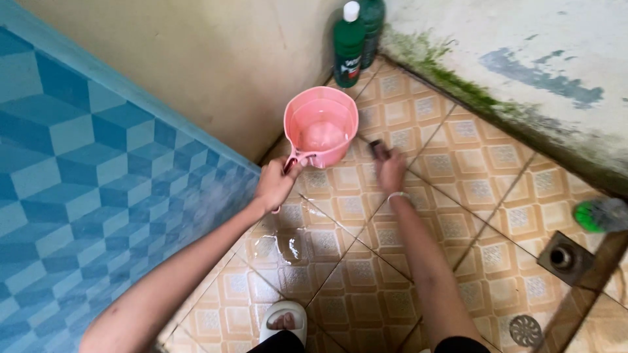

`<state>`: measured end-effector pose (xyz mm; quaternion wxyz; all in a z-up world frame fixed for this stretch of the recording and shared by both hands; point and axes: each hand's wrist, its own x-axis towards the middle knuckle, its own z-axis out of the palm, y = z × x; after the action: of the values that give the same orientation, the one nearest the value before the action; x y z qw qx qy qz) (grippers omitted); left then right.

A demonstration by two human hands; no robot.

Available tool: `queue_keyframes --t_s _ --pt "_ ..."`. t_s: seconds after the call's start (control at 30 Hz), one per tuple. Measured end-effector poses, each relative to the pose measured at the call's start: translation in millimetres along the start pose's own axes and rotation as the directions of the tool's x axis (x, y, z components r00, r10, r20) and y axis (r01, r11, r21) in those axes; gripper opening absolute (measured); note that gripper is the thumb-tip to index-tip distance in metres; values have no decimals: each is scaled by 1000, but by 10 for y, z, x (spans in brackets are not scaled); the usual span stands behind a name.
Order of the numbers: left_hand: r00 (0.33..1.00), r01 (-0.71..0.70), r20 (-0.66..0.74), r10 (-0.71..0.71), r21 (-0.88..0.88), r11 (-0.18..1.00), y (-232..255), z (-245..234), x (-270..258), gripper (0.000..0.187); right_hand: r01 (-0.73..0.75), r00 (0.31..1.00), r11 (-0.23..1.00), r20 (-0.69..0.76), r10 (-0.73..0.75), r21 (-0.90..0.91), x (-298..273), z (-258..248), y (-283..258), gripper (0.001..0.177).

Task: Cleaning and scrubbing the floor tiles in a bathroom using a sponge and water.

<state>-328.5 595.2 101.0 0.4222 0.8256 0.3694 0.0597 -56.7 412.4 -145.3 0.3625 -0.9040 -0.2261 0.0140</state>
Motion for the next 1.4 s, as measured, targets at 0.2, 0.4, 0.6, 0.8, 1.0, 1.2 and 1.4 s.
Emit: queue_keyframes --t_s 0.2,0.4,0.6,0.8,1.0,1.2,1.4 --pt "964 264 64 -260 -84 961 73 -199 -572 56 258 904 966 348 -249 23 -366 319 -824 27" --pt "978 207 18 -208 38 978 -486 -56 -740 49 750 657 611 400 -639 -255 12 630 -426 25" --pt "998 44 -46 -43 37 998 -870 -57 -1019 46 168 962 973 189 -197 158 177 1599 14 23" --pt "982 166 77 -172 74 983 -761 -135 -1253 51 540 832 836 213 -512 -97 221 427 -887 33" --pt "948 271 164 -274 43 962 -710 29 -1437 47 644 764 663 289 -576 -382 434 931 -823 30" --pt "951 288 122 -285 -8 958 -728 94 -1699 46 763 596 626 548 -587 -160 314 1389 -808 36" --pt "922 373 124 -367 -24 928 -760 142 -1867 45 255 925 966 279 -257 46 465 563 -1563 50"
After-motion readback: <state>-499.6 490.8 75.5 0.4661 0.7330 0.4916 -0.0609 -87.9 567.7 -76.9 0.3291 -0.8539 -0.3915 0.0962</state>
